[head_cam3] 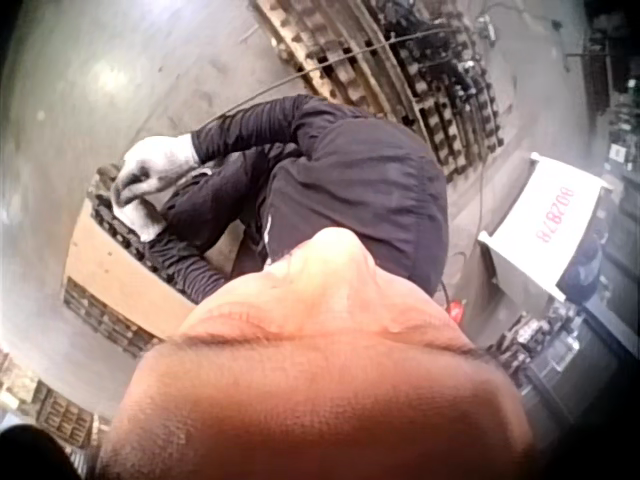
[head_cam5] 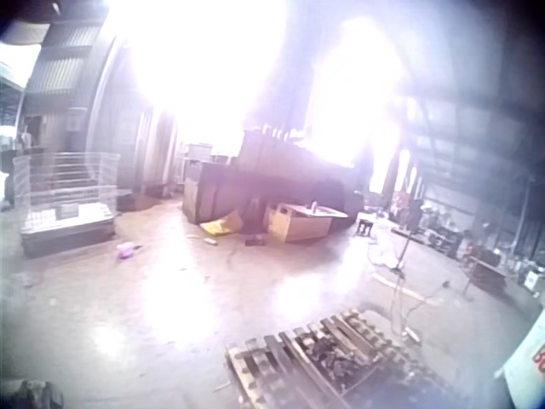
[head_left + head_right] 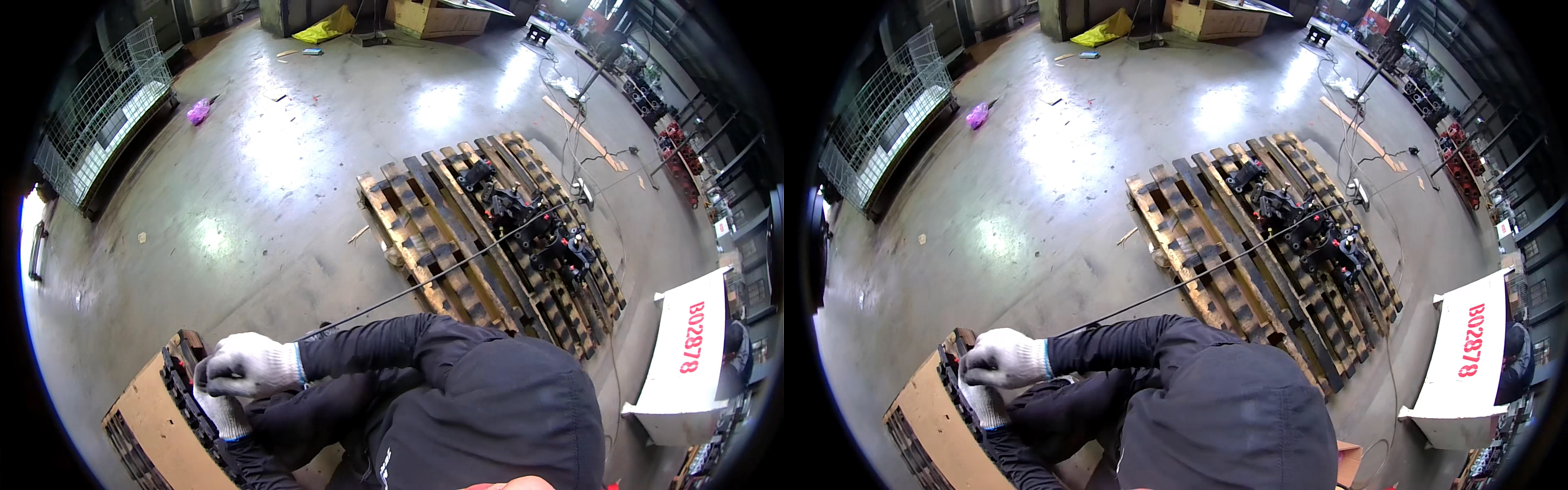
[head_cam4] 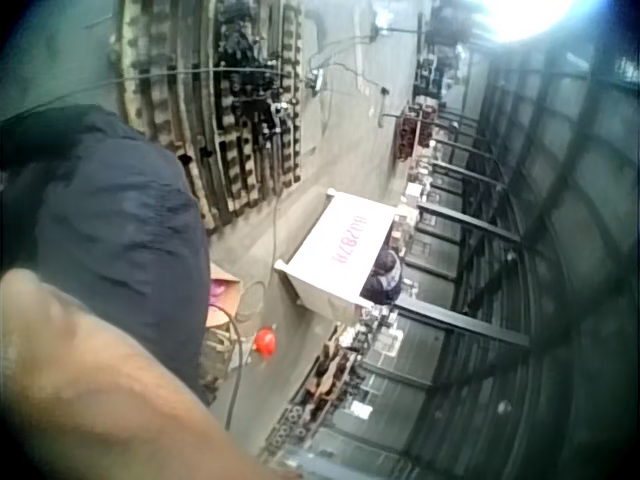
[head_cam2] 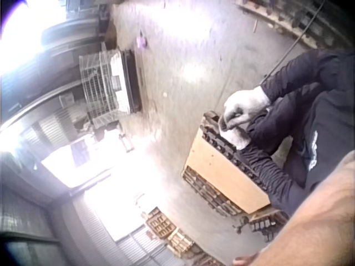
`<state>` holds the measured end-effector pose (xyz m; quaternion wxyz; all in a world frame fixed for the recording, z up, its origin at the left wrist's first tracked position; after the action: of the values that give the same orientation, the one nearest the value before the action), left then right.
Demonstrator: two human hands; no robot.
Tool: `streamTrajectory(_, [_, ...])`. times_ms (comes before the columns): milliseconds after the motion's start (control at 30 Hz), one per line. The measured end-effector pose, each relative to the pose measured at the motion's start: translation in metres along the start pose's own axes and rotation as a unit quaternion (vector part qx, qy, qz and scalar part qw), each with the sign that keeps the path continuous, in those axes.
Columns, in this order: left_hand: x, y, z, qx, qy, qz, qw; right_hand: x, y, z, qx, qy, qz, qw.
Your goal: The person arranges black mechanical components on a wooden board and uses a power drill to fasten them. The person handles the parts and the tool with gloved hands in a workshop environment.
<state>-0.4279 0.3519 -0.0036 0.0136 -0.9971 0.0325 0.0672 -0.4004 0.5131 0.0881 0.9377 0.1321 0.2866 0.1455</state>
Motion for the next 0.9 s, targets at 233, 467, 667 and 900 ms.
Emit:
streamTrajectory(233, [0.0,0.05,0.009,0.016,0.03,-0.1,0.994,-0.009,0.074,-0.061,0.057,-0.062,-0.161,0.983])
streamTrajectory(467, [0.029,-0.053,-0.128,-0.394,-0.213,-0.008,0.894,0.062,-0.07,-0.212,-0.283,-0.335,0.398,0.806])
streamTrajectory(667, [0.032,-0.06,-0.092,-0.18,-0.189,0.071,0.963,0.054,-0.119,-0.203,-0.51,-0.52,0.352,0.588])
streamTrajectory(900, [0.044,-0.104,-0.09,-0.368,-0.183,0.176,0.895,0.071,-0.157,-0.192,-0.074,-0.659,0.391,0.638])
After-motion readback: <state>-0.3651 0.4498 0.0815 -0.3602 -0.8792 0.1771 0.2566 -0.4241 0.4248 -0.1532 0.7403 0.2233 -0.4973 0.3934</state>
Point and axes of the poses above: each hand's wrist, its own x-axis away from the middle knuckle, its own y-axis out of the back of the hand, z = x × y, the point moved 8 cm from there along -x, towards the middle knuckle, and after that the axes turned 7 degrees about x, right-handed, at the moved point
